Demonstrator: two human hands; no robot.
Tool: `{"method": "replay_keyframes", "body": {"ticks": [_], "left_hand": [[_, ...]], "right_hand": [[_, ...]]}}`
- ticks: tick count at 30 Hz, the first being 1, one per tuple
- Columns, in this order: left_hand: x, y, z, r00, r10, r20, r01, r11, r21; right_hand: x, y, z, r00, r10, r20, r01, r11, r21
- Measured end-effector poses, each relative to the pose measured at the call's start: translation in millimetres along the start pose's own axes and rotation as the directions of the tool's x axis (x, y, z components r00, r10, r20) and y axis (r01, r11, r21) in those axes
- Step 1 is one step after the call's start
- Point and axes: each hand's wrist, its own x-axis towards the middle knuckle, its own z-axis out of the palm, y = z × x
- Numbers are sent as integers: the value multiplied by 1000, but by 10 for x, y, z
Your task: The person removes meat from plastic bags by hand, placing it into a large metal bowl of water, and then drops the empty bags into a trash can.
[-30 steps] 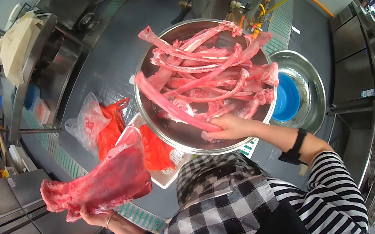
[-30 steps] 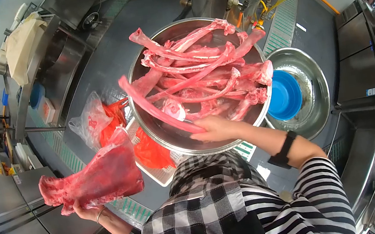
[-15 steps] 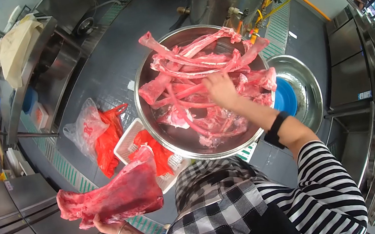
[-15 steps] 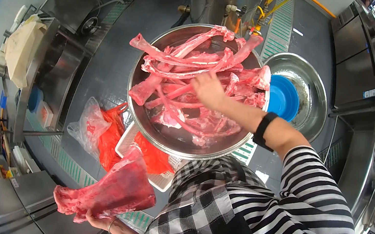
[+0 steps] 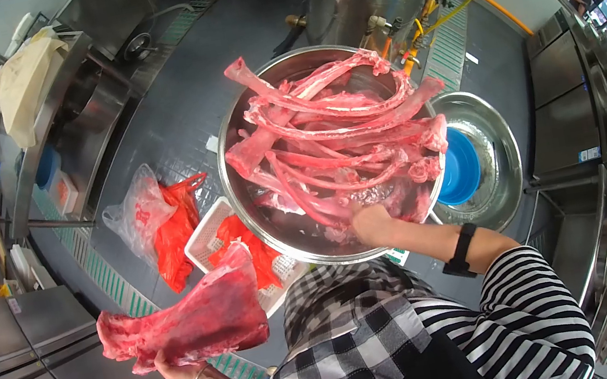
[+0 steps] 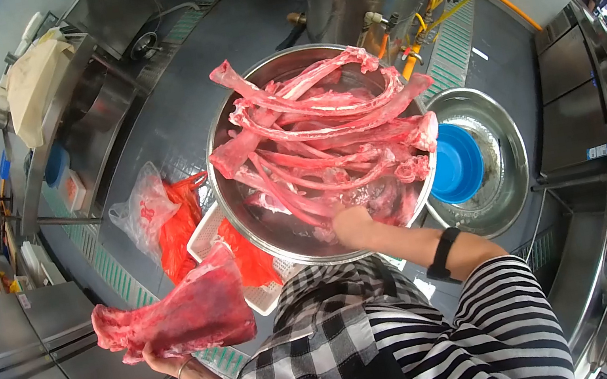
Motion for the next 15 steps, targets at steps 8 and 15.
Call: {"method": "replay_keyframes", "body": {"ticks": [8, 15], "left_hand": [[-21, -35, 110, 1000, 13, 0, -13, 1000, 9], [-45, -27, 210, 999, -1, 42, 0, 1000, 30]], "right_hand": [[685, 1063, -284, 784, -12, -621, 40, 999, 32], [1018, 1380, -175, 770, 68, -634, -60, 998, 35]]}}
